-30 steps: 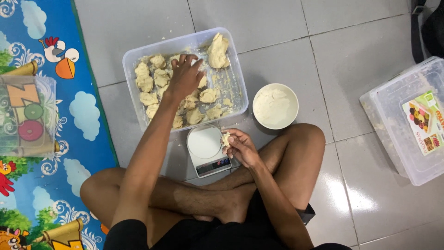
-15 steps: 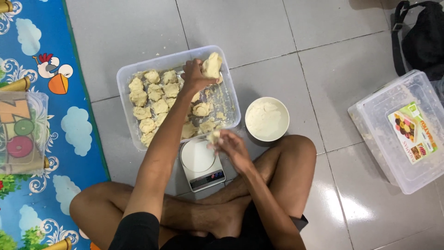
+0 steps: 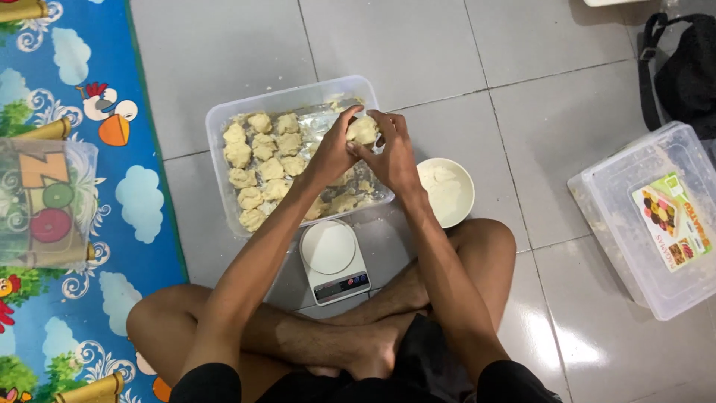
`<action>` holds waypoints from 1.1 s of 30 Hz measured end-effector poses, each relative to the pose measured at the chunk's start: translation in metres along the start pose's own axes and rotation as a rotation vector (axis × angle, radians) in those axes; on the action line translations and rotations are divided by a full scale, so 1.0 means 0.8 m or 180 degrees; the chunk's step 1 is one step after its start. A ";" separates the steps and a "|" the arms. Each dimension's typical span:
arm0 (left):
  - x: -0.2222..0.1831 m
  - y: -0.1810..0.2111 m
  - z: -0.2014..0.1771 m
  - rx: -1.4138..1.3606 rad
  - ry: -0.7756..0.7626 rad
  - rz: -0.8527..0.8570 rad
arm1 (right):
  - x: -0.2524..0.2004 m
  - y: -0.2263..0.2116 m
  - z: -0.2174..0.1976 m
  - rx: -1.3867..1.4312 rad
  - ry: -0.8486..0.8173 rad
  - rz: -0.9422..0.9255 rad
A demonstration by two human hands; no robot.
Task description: A person sitting on the floor is portioning dough by weighing individual pieces on a digital scale and adjusting their mass.
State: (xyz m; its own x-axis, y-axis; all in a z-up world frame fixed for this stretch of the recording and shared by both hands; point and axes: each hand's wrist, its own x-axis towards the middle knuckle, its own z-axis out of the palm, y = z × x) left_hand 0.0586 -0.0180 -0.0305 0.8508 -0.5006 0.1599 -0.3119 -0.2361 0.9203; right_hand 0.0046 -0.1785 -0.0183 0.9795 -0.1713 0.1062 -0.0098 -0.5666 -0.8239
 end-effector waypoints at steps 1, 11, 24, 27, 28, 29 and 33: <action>-0.004 0.016 -0.007 0.0005 0.0022 0.0009 | 0.000 -0.008 0.000 -0.0002 -0.0006 -0.0023; -0.031 -0.040 0.002 0.0296 -0.0443 0.0642 | -0.011 -0.003 0.015 -0.0478 -0.0446 -0.0285; 0.050 -0.167 0.066 0.1684 0.0197 0.1529 | -0.057 -0.004 -0.014 0.0171 0.0134 -0.0421; 0.063 -0.146 0.068 0.0199 0.0618 -0.1246 | -0.098 -0.007 -0.036 0.1194 0.0288 -0.0176; 0.052 -0.151 0.045 0.0178 0.0640 -0.1247 | -0.111 -0.042 -0.053 0.1175 0.0269 -0.0189; 0.042 -0.156 0.027 0.0924 0.0389 -0.0775 | -0.126 -0.076 -0.073 0.1193 0.0024 -0.0257; 0.040 -0.092 0.014 0.1090 0.0175 -0.0305 | -0.149 -0.097 -0.090 0.1720 -0.0529 0.0113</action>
State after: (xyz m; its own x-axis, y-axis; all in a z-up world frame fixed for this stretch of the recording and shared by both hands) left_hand 0.1038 -0.0261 -0.0975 0.9017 -0.4192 0.1061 -0.3452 -0.5500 0.7605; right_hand -0.1259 -0.1719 0.0727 0.9994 -0.0286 0.0201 0.0183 -0.0623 -0.9979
